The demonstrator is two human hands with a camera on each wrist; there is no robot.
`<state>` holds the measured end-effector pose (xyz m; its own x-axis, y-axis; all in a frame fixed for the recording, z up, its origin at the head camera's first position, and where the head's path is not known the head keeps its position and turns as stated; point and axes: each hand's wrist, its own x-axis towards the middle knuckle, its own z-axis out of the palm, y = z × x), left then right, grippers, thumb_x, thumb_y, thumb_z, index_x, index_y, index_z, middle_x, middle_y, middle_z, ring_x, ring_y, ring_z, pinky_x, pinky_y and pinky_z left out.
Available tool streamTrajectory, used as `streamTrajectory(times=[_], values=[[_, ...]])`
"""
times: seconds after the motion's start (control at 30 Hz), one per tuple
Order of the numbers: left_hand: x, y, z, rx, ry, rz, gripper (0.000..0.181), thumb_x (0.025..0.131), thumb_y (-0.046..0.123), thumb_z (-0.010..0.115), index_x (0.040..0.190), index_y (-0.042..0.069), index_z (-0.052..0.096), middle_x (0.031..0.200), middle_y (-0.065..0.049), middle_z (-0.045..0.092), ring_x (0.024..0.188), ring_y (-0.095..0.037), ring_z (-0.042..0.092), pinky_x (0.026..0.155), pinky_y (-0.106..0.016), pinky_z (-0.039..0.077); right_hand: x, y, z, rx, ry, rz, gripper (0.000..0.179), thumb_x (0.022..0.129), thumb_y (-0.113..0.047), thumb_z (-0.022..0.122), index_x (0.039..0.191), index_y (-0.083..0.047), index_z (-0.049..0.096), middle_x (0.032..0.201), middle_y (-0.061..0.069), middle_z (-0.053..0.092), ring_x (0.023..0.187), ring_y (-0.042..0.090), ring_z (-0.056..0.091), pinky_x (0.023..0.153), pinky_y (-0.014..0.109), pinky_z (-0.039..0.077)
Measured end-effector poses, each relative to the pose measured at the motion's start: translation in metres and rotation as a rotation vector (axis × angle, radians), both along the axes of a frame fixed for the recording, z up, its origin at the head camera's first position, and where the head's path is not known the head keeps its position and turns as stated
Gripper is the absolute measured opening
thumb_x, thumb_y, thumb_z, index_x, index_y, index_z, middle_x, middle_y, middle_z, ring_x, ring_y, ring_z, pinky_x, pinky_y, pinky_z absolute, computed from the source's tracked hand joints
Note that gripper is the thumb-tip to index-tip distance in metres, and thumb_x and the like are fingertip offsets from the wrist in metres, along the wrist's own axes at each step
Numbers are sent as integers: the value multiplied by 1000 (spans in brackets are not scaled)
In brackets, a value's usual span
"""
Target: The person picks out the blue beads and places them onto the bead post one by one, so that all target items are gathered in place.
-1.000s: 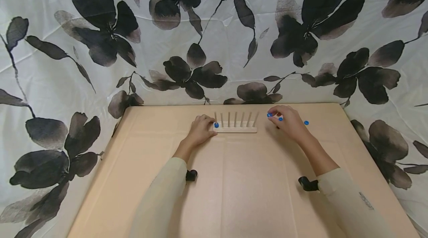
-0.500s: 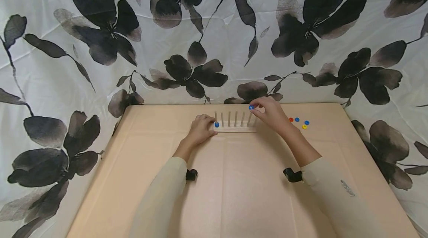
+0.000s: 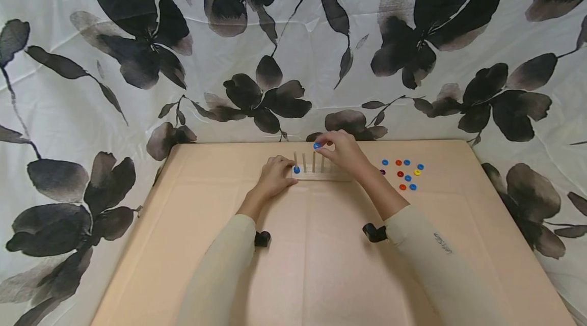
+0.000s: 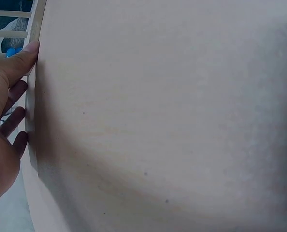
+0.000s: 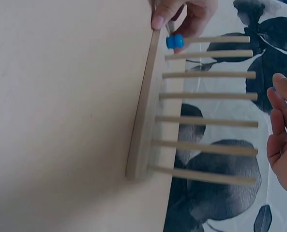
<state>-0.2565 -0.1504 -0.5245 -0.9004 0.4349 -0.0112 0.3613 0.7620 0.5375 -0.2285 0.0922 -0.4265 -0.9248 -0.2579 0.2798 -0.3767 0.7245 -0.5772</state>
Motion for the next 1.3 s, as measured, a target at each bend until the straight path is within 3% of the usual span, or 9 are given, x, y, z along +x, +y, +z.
streamTrajectory(times=[0.37,0.6,0.83,1.03,1.3], values=[[0,0,2,4,5,-3,56,85,33,86,132,9,68,133,-11,62,129,-30,49,111,-52,39,-10,-35,3,52,-69,23,22,96,-21,75,115,-11,78,106,4,78,104,26,63,93,42,52],[-1,0,3,15,6,-2,55,84,33,86,130,9,69,132,-10,62,128,-30,50,111,-52,39,-13,-49,4,120,-70,30,23,97,-24,73,117,-13,78,109,4,78,106,26,65,100,48,46],[-2,-1,2,17,-1,-10,55,85,32,86,132,10,68,133,-9,62,129,-30,49,109,-54,39,-18,-54,0,161,-86,40,20,96,-24,74,114,-15,78,108,2,77,109,25,63,97,43,49],[-1,-1,4,16,-11,-8,55,85,32,86,133,11,67,133,-9,61,129,-30,48,110,-54,39,-19,-57,-2,190,-111,46,18,96,-23,75,111,-14,79,104,2,78,109,27,64,100,47,48],[-1,-1,1,17,8,-11,54,84,32,86,131,11,68,132,-8,62,130,-31,49,109,-54,39,-18,-56,-8,196,-79,31,15,95,-23,77,106,-14,80,100,0,77,101,25,65,93,43,50]])
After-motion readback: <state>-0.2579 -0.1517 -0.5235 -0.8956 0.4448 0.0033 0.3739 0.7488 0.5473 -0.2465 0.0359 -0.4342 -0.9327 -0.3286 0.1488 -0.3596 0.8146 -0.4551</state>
